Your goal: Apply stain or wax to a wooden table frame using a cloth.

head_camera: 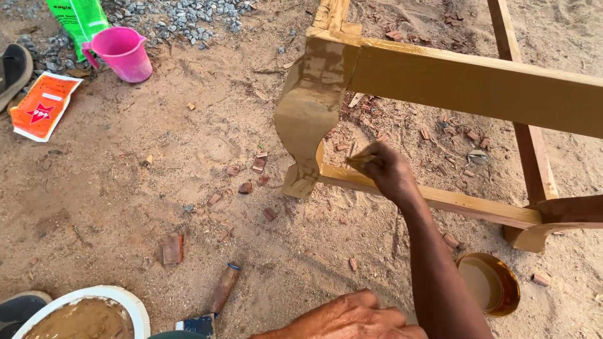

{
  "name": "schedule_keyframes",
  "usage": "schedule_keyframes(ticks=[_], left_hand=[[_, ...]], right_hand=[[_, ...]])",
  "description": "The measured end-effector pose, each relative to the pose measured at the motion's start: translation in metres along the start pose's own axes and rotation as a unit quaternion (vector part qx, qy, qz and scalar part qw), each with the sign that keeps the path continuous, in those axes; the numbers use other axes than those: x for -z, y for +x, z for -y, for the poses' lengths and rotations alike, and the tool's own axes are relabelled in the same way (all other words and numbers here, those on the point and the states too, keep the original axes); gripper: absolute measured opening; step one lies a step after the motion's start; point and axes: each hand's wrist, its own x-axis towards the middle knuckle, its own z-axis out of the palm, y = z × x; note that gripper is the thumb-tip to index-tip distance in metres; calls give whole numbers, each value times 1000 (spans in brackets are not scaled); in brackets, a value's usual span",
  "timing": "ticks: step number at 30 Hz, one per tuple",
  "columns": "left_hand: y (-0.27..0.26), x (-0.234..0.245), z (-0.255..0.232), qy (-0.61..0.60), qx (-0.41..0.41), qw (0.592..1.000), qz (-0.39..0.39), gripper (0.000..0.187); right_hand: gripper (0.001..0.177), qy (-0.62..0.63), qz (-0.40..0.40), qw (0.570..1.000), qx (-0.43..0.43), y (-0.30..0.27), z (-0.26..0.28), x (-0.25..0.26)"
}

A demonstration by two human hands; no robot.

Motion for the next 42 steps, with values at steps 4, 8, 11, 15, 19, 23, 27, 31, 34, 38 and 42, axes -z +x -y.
schedule_keyframes(ticks=[4,8,11,15,19,23,27,31,34,38,42], left_hand=[[-6,-20,15,-43,-28,997,-61,42],[-9,-28,18,-148,-19,987,-66,52],[-9,-33,16,-238,-4,969,-65,45],[-2,-28,9,-335,19,942,-13,34],[6,7,-9,-32,-13,999,14,30],[10,69,-39,-55,38,993,98,37],[27,108,-58,-37,226,921,314,48],[-13,49,12,42,52,985,157,59],[-25,35,34,99,58,982,150,58],[-29,41,38,108,162,946,260,81],[-14,67,19,94,315,842,427,86]], right_hand=[[14,-75,62,994,48,8,33,-13],[19,-195,134,969,64,6,42,-19],[21,-229,172,957,54,-10,39,-5],[17,-222,189,956,-47,-47,50,40],[17,-198,173,962,-72,-39,15,89],[31,-89,258,962,-23,-32,8,141],[41,36,314,942,-111,-68,-21,199],[37,138,199,942,-231,-137,-57,241],[38,255,77,913,-310,-181,-81,244],[44,234,8,922,-308,-215,-109,227],[35,-62,45,960,-270,-232,-135,198]])
